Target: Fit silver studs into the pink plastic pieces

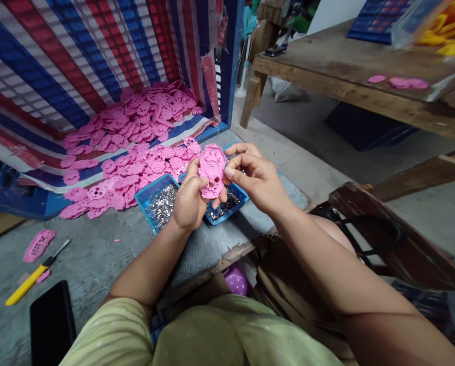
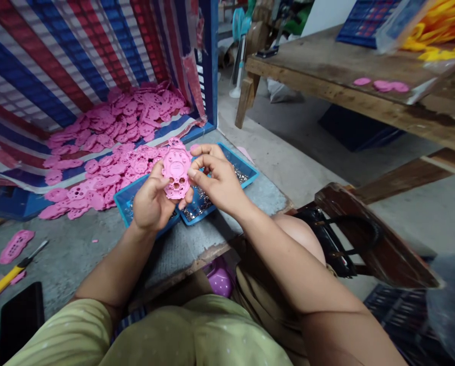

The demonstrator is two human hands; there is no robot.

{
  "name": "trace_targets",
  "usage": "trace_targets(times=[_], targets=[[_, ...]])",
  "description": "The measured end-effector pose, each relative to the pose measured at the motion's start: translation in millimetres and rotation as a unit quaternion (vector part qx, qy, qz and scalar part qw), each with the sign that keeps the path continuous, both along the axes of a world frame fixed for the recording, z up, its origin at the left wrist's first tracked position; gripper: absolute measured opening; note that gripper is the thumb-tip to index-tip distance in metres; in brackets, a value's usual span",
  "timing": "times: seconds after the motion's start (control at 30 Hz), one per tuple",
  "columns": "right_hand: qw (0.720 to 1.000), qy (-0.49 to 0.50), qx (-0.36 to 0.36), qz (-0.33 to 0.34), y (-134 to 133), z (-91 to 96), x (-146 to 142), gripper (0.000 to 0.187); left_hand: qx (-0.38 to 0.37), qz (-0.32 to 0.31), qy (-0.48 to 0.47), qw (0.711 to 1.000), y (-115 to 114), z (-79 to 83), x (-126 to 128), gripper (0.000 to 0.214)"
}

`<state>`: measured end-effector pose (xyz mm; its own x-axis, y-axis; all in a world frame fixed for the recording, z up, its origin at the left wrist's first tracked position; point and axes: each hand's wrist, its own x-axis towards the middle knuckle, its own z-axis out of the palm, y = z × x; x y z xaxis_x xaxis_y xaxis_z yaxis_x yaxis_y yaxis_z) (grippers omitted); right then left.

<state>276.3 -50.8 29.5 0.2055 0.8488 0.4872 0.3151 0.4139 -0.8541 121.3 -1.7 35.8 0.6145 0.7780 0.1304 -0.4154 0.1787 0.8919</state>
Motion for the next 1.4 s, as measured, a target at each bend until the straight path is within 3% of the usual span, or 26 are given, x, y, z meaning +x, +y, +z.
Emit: trace_targets(times=[0.2,0.4,0.53,1.17,1.4], targets=[[0.996,-0.084,-0.024,0.012,-5,7.6,6,0.032,0.005,-0.033,-0.005,0.999,-1,-3.2,0,0.055],[0.991,-0.133,-0.022,0.006,-6,9.1,5,0.034,0.013,-0.037,-0.005,0.999,-1,-5.4,1,0.048],[0.989,-0.146,-0.022,0.011,-7,10.2,6,0.035,0.014,-0.042,0.0,0.999,-2,-6.5,0,0.056],[0.994,-0.11,-0.006,0.0,-7,6.5,3,0.027,0.009,-0.032,0.024,0.999,-5,-6.7,-1,0.061],[0.997,-0.073,0.015,-0.015,-4,2.9,-1,0.031,0.029,-0.031,0.023,0.999,-5,-11.7,0,0.046]])
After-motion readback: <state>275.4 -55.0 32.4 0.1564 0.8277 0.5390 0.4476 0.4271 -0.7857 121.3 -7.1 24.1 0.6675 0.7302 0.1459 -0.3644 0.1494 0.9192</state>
